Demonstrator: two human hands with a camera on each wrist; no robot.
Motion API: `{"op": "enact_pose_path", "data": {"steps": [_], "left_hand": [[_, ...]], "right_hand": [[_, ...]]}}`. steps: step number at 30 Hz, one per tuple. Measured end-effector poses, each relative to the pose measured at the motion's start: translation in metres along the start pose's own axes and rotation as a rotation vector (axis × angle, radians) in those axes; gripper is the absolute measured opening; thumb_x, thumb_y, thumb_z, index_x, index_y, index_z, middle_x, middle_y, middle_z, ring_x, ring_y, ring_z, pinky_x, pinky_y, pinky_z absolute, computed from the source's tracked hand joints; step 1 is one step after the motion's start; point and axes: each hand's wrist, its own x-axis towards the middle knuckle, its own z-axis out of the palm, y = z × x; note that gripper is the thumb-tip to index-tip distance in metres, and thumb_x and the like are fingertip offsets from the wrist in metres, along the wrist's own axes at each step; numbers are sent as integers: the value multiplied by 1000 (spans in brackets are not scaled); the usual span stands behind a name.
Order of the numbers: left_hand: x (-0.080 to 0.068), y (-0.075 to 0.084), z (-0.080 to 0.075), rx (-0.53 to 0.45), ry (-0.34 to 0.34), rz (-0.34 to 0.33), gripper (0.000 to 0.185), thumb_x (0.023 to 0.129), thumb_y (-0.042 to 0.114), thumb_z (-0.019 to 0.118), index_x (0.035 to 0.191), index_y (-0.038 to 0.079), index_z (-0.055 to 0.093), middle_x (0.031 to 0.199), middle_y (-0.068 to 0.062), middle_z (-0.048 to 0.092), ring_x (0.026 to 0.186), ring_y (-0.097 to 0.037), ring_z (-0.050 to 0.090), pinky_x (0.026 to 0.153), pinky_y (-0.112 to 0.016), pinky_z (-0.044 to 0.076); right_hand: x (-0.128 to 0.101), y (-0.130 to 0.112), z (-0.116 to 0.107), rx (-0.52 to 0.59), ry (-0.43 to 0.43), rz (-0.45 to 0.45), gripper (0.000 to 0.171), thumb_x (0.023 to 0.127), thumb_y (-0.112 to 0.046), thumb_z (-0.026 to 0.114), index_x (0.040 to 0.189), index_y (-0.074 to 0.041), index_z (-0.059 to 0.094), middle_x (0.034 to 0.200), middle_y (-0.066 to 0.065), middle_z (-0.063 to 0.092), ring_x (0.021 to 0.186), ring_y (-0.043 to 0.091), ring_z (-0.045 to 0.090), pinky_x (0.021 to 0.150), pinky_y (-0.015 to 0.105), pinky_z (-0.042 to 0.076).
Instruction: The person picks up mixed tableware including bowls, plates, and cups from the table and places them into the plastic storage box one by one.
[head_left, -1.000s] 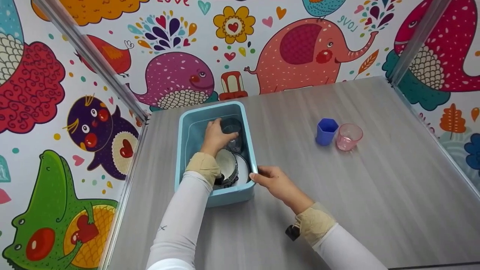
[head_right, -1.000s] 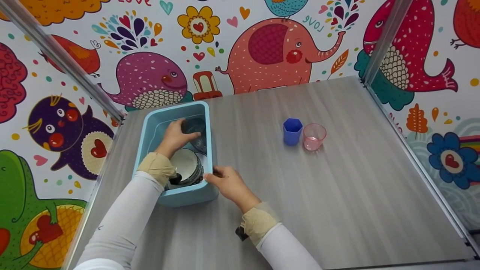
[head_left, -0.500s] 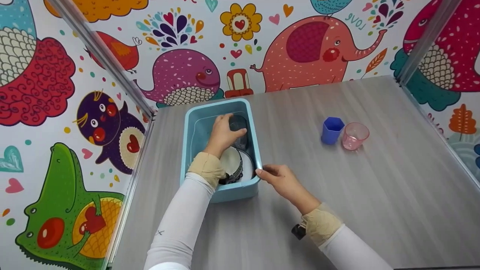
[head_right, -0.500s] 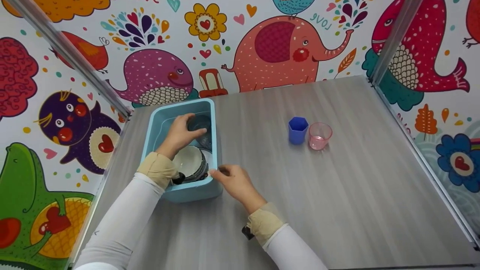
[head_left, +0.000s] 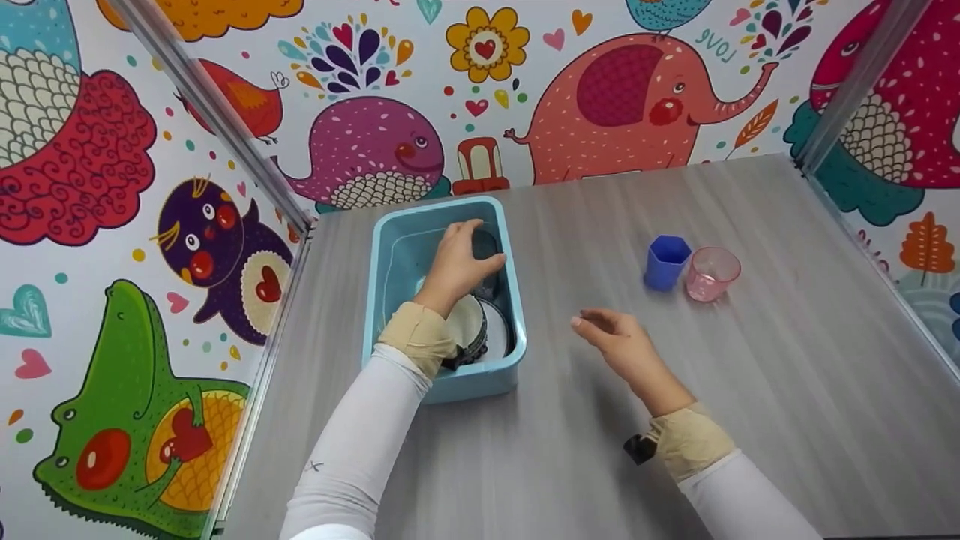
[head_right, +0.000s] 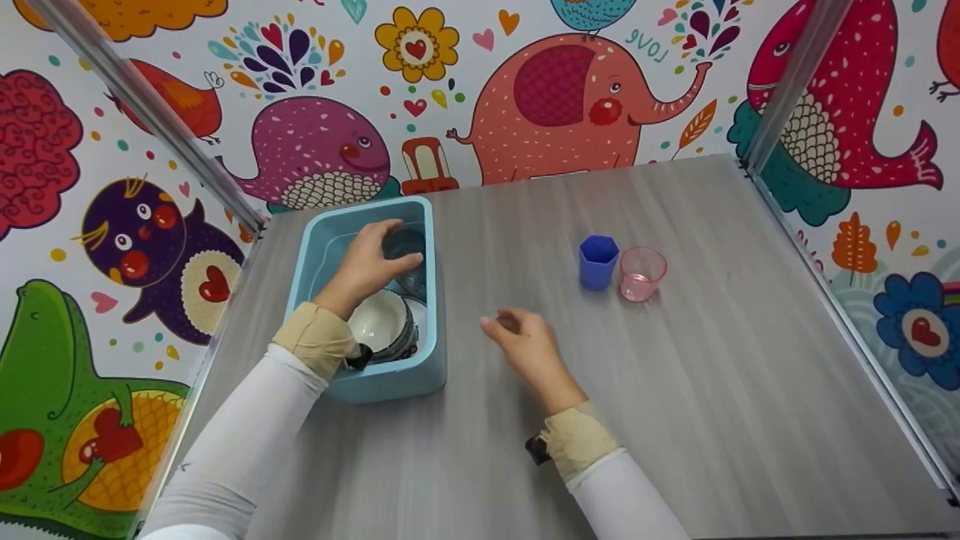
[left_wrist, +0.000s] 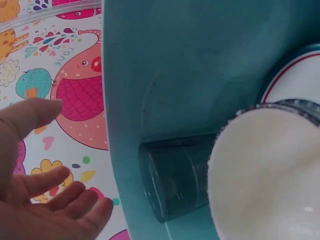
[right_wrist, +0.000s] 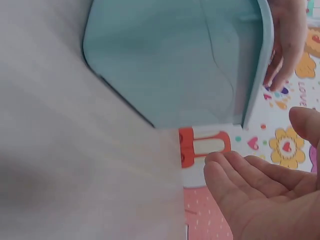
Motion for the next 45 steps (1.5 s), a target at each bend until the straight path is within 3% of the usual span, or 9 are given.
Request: {"op": "enact_pose_path", "data": {"steps": [13, 27, 45], "left_hand": [[-11, 9, 2, 7, -23, 29, 72, 94, 35, 71, 154, 12, 40, 158, -11, 37, 143, -26, 40, 121, -48, 34], [-27, 17, 9, -21, -47, 67, 72, 94, 37, 71, 155, 14, 39, 159, -9, 37, 143, -24, 40, 120, -48, 35], [-53, 23, 36, -101, -163, 118, 67, 96, 38, 68, 154, 20, 41, 157, -2, 40, 146, -19, 40, 116, -46, 41]], "right_hand": [[0, 11, -32, -28, 121, 27, 66, 101, -37, 62, 149, 4, 43, 148, 25, 52, 138, 35, 49, 114, 49, 41], [10, 39, -72, -89, 285, 58, 71, 98, -32, 66, 151, 6, 37, 152, 27, 46, 142, 37, 45, 116, 48, 39], [22, 70, -109, -89, 448, 157, 75, 97, -33, 65, 153, 6, 33, 155, 27, 41, 147, 37, 39, 119, 48, 35]]}}
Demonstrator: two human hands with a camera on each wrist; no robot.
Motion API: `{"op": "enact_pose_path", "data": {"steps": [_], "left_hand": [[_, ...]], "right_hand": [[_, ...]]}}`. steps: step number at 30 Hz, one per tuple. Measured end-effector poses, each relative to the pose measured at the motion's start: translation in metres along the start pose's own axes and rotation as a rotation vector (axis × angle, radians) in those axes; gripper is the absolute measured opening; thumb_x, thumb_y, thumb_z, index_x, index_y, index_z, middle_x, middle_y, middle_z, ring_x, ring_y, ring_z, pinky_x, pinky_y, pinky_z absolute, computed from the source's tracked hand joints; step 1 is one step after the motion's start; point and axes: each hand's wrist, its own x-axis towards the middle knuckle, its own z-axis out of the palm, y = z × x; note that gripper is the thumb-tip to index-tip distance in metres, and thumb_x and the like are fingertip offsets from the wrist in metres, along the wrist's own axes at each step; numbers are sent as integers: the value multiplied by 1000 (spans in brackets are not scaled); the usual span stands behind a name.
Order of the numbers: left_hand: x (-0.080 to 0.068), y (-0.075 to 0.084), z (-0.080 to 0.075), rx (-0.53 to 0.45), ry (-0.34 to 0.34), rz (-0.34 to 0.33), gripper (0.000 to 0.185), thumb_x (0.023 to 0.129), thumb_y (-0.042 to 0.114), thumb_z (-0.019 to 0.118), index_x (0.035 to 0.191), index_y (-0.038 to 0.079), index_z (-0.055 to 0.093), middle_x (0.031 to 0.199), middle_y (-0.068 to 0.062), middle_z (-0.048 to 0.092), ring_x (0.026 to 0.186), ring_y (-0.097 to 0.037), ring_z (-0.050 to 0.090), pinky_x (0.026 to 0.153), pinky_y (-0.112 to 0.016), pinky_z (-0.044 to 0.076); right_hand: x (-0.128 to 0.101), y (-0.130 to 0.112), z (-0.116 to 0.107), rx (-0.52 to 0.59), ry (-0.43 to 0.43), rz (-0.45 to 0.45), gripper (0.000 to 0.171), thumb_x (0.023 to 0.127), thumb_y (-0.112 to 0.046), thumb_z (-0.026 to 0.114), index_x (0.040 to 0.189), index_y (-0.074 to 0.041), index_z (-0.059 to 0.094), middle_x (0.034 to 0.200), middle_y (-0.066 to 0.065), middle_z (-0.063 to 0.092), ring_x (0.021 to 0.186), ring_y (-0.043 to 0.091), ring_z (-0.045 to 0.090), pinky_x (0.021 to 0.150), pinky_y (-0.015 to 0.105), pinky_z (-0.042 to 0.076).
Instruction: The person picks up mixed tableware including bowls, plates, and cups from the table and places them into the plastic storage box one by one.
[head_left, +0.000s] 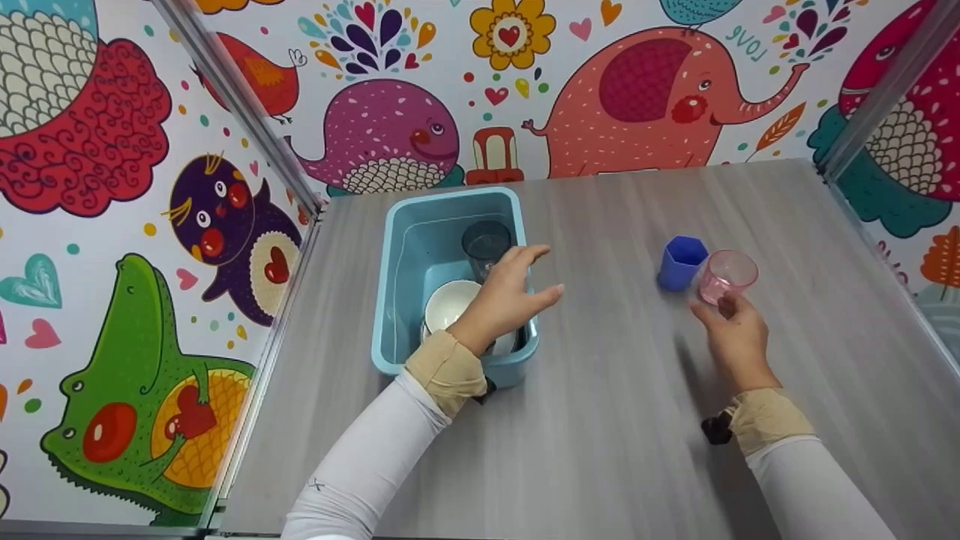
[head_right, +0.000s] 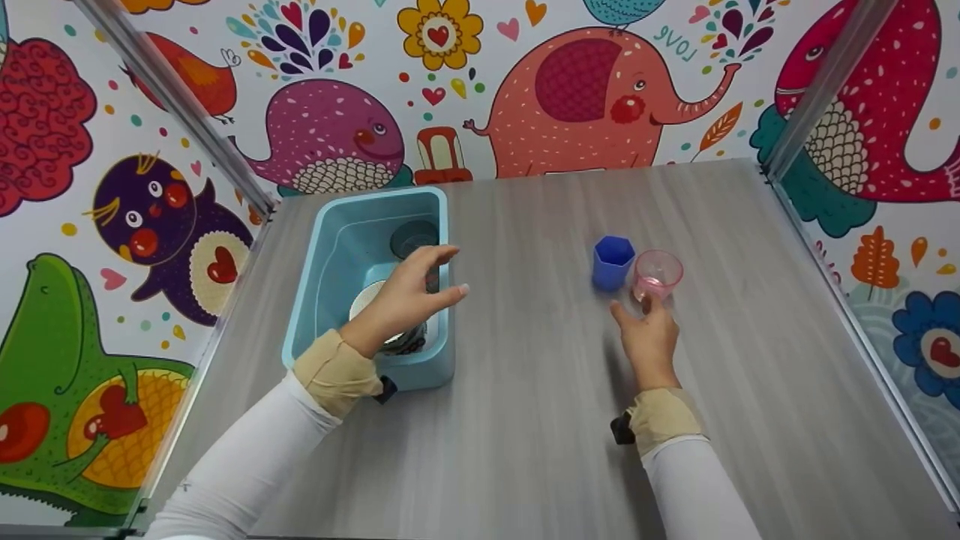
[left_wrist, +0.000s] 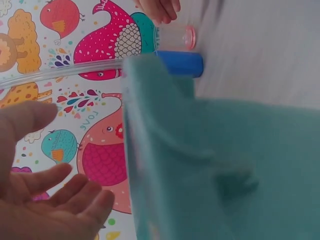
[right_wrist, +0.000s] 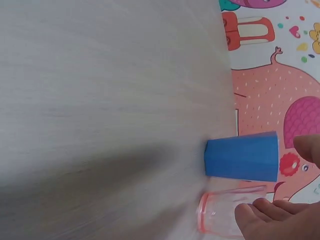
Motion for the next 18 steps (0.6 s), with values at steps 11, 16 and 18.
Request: {"op": "enact_pose_path", "data": {"steps": [11, 16, 18], "left_hand": [[-5, 1, 8, 34, -39, 13, 68, 96, 37, 68, 154, 17, 41, 158, -4, 39, 147, -20, 40, 117, -42, 41], [-9, 2, 10, 34, -53, 35, 67, 96, 36, 69, 154, 17, 41, 157, -4, 41, 145, -18, 42, 117, -39, 40], [-10, 2, 10, 34, -55, 44, 66, 96, 35, 69, 154, 17, 41, 157, -4, 41, 145, -18, 43, 117, -39, 40]], "right_hand": [[11, 4, -8, -17, 40, 66, 82, 97, -36, 64, 157, 4, 25, 158, 27, 37, 148, 39, 36, 120, 49, 34], [19, 7, -13, -44, 44, 81, 85, 96, -38, 64, 156, 7, 24, 157, 31, 36, 146, 43, 37, 120, 52, 33], [23, 7, -16, -62, 33, 90, 87, 96, -40, 64, 156, 7, 23, 158, 31, 34, 146, 44, 36, 120, 53, 32]]}}
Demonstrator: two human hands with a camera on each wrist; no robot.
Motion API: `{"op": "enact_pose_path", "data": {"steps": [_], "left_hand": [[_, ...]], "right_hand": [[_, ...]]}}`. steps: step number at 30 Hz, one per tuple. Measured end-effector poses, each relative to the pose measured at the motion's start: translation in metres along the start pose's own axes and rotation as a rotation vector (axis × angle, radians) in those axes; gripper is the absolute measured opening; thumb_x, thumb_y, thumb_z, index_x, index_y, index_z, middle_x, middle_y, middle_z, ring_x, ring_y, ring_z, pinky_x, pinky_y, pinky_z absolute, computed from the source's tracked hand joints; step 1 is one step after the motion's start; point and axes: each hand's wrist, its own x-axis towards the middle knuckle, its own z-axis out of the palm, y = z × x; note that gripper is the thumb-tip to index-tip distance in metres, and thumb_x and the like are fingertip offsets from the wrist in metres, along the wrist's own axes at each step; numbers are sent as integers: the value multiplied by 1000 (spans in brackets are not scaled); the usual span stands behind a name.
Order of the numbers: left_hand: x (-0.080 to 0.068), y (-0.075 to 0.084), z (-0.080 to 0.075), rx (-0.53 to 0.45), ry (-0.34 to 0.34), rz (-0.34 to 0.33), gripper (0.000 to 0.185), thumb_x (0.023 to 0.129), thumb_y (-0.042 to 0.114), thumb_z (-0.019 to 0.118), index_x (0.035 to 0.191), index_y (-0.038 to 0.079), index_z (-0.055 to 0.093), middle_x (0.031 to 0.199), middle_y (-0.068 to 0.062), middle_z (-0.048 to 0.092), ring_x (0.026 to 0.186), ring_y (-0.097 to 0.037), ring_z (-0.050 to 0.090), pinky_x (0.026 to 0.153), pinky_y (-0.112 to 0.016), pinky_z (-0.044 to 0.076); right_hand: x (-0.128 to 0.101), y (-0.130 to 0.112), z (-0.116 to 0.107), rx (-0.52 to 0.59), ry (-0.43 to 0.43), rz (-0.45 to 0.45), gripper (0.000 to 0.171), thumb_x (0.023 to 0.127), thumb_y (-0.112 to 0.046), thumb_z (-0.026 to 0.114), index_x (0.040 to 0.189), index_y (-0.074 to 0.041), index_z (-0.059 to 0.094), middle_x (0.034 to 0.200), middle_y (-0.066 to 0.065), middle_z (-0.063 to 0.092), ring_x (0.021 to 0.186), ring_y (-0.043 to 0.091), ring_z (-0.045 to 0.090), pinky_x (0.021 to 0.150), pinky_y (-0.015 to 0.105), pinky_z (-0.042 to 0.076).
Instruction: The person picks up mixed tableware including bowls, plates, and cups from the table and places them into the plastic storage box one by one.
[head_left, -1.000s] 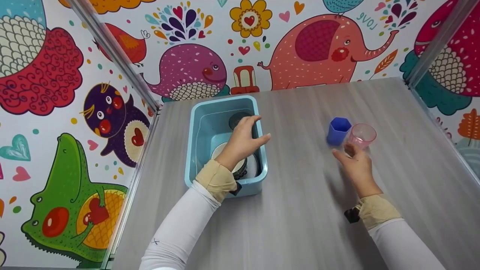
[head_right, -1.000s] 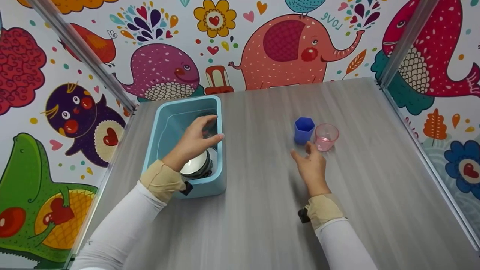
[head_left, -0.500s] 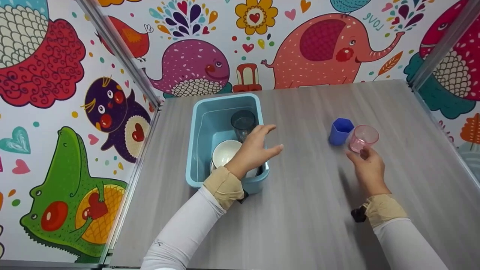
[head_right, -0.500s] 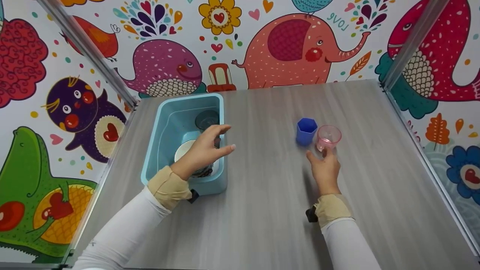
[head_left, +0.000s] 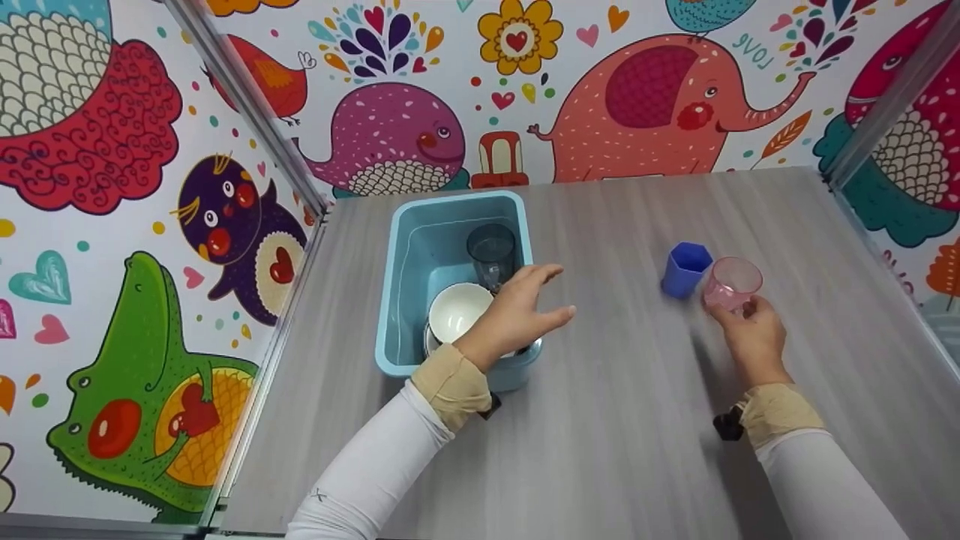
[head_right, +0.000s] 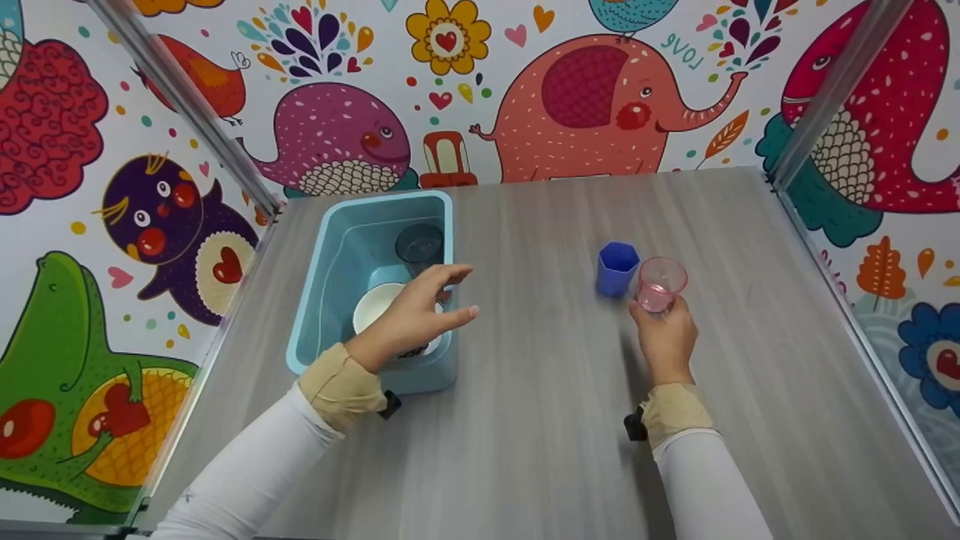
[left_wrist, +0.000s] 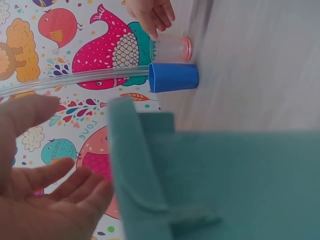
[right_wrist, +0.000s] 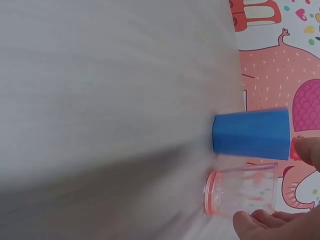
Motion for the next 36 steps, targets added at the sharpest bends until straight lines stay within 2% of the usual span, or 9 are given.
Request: {"op": "enact_pose_path", "data": {"steps": [4, 7, 11, 14, 20, 23, 28, 33, 36], "left_hand": [[-1, -2, 1, -8, -4, 17, 66, 96, 35, 69, 153, 16, 41, 156, -5, 42, 144, -18, 43, 117, -39, 40], [0, -2, 4, -19, -6, 36, 66, 96, 34, 69, 153, 15, 42, 155, -6, 44, 144, -18, 43, 117, -38, 40], [3, -1, 8, -22, -10, 53, 65, 96, 32, 68, 153, 13, 42, 153, -6, 46, 143, -18, 44, 117, -37, 40], [5, 0, 12, -24, -13, 52, 65, 97, 33, 68, 153, 13, 42, 153, -5, 47, 143, -17, 44, 117, -36, 40], [8, 4, 18, -35, -17, 50, 65, 97, 33, 68, 153, 14, 41, 154, -4, 46, 143, -18, 45, 117, -36, 41], [10, 6, 22, -42, -20, 47, 65, 97, 33, 68, 153, 15, 41, 154, -3, 46, 143, -16, 45, 116, -35, 41], [14, 8, 28, -38, -22, 49, 65, 97, 34, 69, 153, 15, 42, 154, -3, 47, 142, -14, 45, 116, -32, 41], [18, 9, 30, -10, -12, 66, 66, 97, 33, 69, 153, 12, 41, 154, -5, 47, 142, -17, 46, 116, -33, 42], [19, 10, 30, -13, -12, 62, 67, 97, 32, 68, 154, 13, 39, 154, -5, 46, 142, -17, 45, 116, -33, 41]], "right_hand": [[7, -1, -6, -25, -23, -2, 90, 96, -42, 63, 157, 7, 19, 161, 31, 28, 148, 45, 32, 121, 54, 30], [14, -2, -10, -49, -14, -42, 91, 96, -41, 63, 156, 10, 18, 159, 34, 27, 147, 48, 31, 121, 56, 28], [22, -2, -15, -80, -22, -73, 98, 95, -41, 64, 157, 10, 8, 161, 37, 19, 149, 50, 25, 122, 58, 24], [26, -1, -16, -83, -49, -63, 104, 95, -41, 64, 157, 8, -2, 164, 35, 9, 151, 50, 17, 124, 59, 19], [31, 1, -15, -56, -84, -51, 109, 93, -41, 67, 160, -2, -9, 166, 30, 1, 154, 48, 9, 124, 60, 13], [34, 2, -16, -43, -93, -42, 110, 92, -39, 69, 160, -6, -11, 167, 28, -1, 154, 48, 9, 124, 60, 12], [41, 3, -20, -60, -93, -40, 109, 93, -33, 69, 160, -5, -12, 167, 28, -2, 153, 49, 10, 125, 60, 12], [47, 0, -22, -54, -105, -20, 108, 94, -33, 67, 159, -7, -15, 167, 26, -4, 154, 48, 8, 124, 61, 13], [51, -1, -20, -54, -118, -30, 111, 92, -33, 69, 160, -6, -14, 167, 27, -1, 153, 48, 11, 124, 60, 15]]}}
